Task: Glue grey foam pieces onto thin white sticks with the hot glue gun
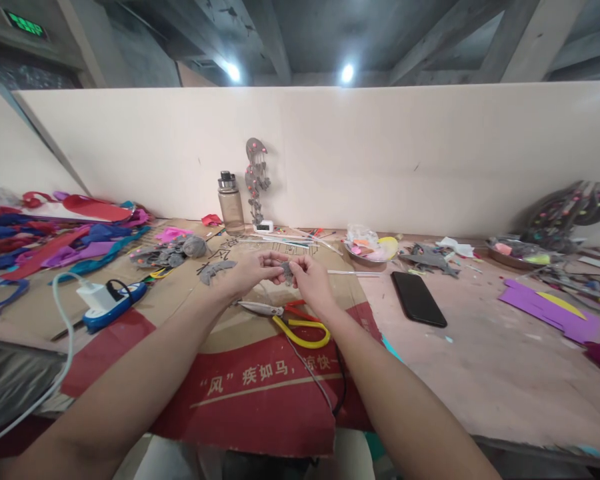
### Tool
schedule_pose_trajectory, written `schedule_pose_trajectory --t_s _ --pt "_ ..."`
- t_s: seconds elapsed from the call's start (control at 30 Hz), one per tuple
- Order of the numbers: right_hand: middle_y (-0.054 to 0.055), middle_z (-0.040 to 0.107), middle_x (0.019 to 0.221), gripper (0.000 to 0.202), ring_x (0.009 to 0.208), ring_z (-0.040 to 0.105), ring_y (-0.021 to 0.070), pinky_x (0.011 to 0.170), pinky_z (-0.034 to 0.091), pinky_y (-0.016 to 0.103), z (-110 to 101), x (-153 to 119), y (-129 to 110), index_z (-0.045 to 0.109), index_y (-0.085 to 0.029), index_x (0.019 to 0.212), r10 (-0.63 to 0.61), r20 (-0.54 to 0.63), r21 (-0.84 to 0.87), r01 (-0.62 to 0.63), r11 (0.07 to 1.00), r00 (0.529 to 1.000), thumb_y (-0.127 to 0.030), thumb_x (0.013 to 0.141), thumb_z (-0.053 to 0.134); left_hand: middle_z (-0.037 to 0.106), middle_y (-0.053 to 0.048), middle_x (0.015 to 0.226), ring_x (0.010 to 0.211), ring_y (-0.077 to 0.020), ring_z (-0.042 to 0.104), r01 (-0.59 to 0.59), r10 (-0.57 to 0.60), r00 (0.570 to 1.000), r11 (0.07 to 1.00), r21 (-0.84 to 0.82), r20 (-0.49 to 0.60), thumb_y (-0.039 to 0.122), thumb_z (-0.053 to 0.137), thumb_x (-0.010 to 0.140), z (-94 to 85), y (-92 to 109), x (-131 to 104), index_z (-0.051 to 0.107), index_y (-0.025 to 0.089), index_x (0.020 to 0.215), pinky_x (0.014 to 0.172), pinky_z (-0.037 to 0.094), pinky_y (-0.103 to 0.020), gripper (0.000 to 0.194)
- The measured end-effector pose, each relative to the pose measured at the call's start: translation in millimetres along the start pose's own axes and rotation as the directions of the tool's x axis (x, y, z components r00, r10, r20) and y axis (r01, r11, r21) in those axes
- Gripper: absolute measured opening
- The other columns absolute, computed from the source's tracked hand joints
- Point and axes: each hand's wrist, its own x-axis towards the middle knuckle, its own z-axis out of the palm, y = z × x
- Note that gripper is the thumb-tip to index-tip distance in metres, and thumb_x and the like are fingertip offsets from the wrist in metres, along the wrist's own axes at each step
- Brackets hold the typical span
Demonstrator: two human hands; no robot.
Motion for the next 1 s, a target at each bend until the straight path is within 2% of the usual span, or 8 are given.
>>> schedule_pose_trajectory --t_s 0.1,0.27,0.47,0.57,0.7,0.83,0.9,1.0 --pt "-0.004 0.054 0.054 0.021 0.049 0.05 0.0113 0.052 0.041 0.025 -0.1 -0.5 -1.9 0.051 -0.021 0.073 0.053 0.037 0.076 -0.055 0.996 0.998 -0.04 0.079 0.053 0.067 -0.003 0.064 0.057 -0.0105 0.062 0.013 -0.013 1.0 1.0 0.018 -0.025 0.017 0.071 0.073 -0.3 -1.2 0.3 0.061 0.009 0.098 0.06 0.051 -0.023 0.028" --pt "-0.002 0.056 0.066 0.028 0.054 0.052 0.0114 0.051 0.046 0.025 0.5 0.8 0.8 0.055 -0.021 0.08 0.102 0.039 0.214 -0.108 0.971 0.994 -0.048 0.08 0.052 0.067 -0.002 0.06 0.054 -0.0109 0.062 0.053 -0.051 0.996 0.998 0.026 -0.068 0.015 0.07 0.072 -1.0 -1.4 0.8 0.06 0.009 0.098 0.057 0.05 -0.023 0.028" --pt "-0.005 0.053 0.056 0.028 0.049 0.049 0.0102 0.05 0.042 0.024 1.5 0.1 2.0 0.053 -0.021 0.072 0.081 0.063 0.119 -0.088 0.989 0.995 -0.046 0.073 0.063 0.066 -0.002 0.059 0.052 -0.0105 0.061 0.064 -0.064 0.996 0.998 0.005 -0.065 0.013 0.071 0.072 -0.5 0.9 -0.2 0.06 0.008 0.097 0.056 0.049 -0.022 0.028" --pt "-0.005 0.053 0.053 0.028 0.047 0.047 0.0095 0.049 0.041 0.023 1.4 0.1 1.7 0.051 -0.02 0.069 0.09 0.053 0.157 -0.097 0.983 0.995 -0.045 0.071 0.064 0.067 -0.004 0.063 0.058 -0.0125 0.065 0.063 -0.065 0.997 0.996 -0.061 -0.035 0.016 0.071 0.073 -1.4 1.6 -1.4 0.06 0.008 0.097 0.059 0.052 -0.024 0.027" --pt "-0.005 0.053 0.052 0.025 0.045 0.047 0.0089 0.047 0.039 0.023 0.4 -0.2 2.5 0.051 -0.02 0.067 0.096 0.035 0.224 -0.101 0.969 0.995 -0.042 0.071 0.062 0.069 -0.006 0.072 0.063 -0.0142 0.067 0.075 -0.073 0.997 0.985 -0.156 0.014 0.024 0.069 0.078 -2.8 0.7 -1.9 0.061 0.01 0.096 0.063 0.054 -0.026 0.024" --pt "-0.005 0.053 0.052 0.025 0.045 0.047 0.0097 0.047 0.04 0.024 1.6 -1.5 2.5 0.051 -0.02 0.067 0.099 0.015 0.224 -0.1 0.969 0.995 -0.043 0.072 0.062 0.069 -0.007 0.076 0.065 -0.014 0.068 0.092 -0.085 0.995 0.985 -0.143 0.055 0.035 0.071 0.077 -2.7 -3.1 -0.3 0.062 0.01 0.085 0.063 0.054 -0.025 0.027" --pt "-0.004 0.054 0.053 0.025 0.045 0.047 0.0101 0.048 0.04 0.024 1.8 -1.4 1.2 0.053 -0.02 0.07 0.09 0.034 0.205 -0.095 0.974 0.995 -0.044 0.072 0.062 0.069 -0.007 0.073 0.063 -0.0131 0.067 0.101 -0.096 0.994 0.989 -0.112 0.051 0.036 0.074 0.074 -2.9 -5.2 0.9 0.063 0.01 0.079 0.062 0.053 -0.024 0.029" --pt "-0.002 0.057 0.059 0.024 0.049 0.05 0.0114 0.05 0.042 0.025 -4.5 2.0 0.0 0.055 -0.02 0.074 0.09 0.039 0.159 -0.095 0.983 0.995 -0.044 0.077 0.055 0.069 -0.006 0.07 0.059 -0.0118 0.065 0.111 -0.113 0.993 0.988 -0.11 -0.012 0.033 0.075 0.073 -4.4 -7.6 2.5 0.062 0.01 0.076 0.058 0.052 -0.023 0.025"
